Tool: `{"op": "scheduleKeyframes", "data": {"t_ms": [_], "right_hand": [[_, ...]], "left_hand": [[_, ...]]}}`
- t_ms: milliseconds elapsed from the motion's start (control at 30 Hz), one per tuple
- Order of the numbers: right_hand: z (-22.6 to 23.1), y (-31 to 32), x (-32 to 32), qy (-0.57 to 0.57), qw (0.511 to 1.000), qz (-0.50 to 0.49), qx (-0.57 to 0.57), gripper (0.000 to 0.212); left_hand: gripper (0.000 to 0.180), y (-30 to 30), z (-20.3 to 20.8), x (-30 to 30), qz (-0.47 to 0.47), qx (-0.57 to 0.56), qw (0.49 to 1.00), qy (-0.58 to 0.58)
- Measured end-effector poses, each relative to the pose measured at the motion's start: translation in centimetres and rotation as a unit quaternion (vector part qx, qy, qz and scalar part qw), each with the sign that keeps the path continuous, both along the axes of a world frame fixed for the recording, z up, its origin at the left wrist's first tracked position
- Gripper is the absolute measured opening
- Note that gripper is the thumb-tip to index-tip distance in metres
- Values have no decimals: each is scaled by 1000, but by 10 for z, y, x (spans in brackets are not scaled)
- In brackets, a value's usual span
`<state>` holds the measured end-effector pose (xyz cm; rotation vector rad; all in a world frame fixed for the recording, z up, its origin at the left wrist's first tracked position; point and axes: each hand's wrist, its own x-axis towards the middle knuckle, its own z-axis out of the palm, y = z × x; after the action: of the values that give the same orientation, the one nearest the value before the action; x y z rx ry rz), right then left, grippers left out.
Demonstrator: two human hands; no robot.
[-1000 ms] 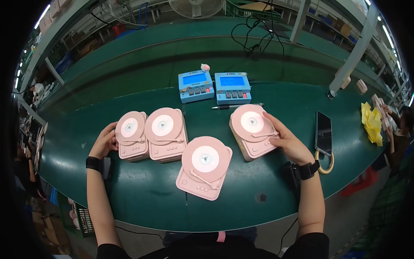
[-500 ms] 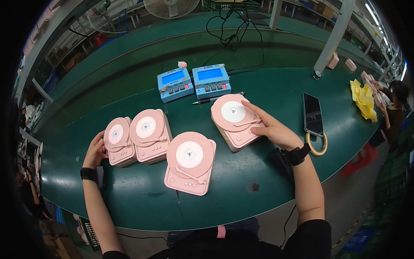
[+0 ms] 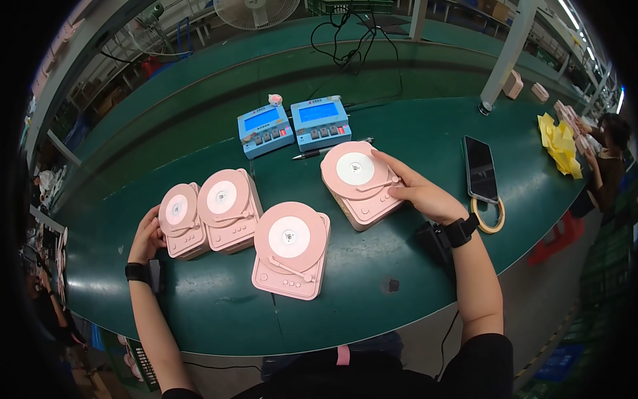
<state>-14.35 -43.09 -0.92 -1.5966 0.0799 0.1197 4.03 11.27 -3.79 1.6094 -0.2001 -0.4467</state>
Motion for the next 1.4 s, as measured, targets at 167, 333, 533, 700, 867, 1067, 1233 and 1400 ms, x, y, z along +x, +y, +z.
{"op": "scheduleKeyframes", "data": {"t_ms": [167, 333, 533, 700, 867, 1067, 1233, 1400], "right_hand": [[2, 7, -1, -7, 1000, 4, -19, 83], [3, 9, -1, -21, 999, 17, -18, 77], [2, 3, -1, 3, 1000, 22, -6, 75], [-4, 7, 3, -7, 1000, 18, -1, 77], [-1, 9, 0, -24, 999, -6, -45, 79], [4, 13, -1, -28, 998, -12, -59, 82], [-4, 3, -9, -25, 998, -15, -59, 83], [-14, 3, 1, -82, 995, 4, -55, 81]], "left_hand": [[57, 1, 1, 1, 2, 4, 1000, 8], [56, 1, 0, 0, 3, -3, 1000, 9], [56, 2, 0, 1, 1, 10, 1000, 6], [56, 4, 4, 0, -17, 28, 999, 0], [59, 4, 1, -1, -11, 1, 1000, -2], [54, 7, -2, 3, -28, 17, 999, -1], [54, 2, 1, 7, -40, 26, 999, -12], [55, 1, 1, 1, -11, 6, 1000, -4]]}}
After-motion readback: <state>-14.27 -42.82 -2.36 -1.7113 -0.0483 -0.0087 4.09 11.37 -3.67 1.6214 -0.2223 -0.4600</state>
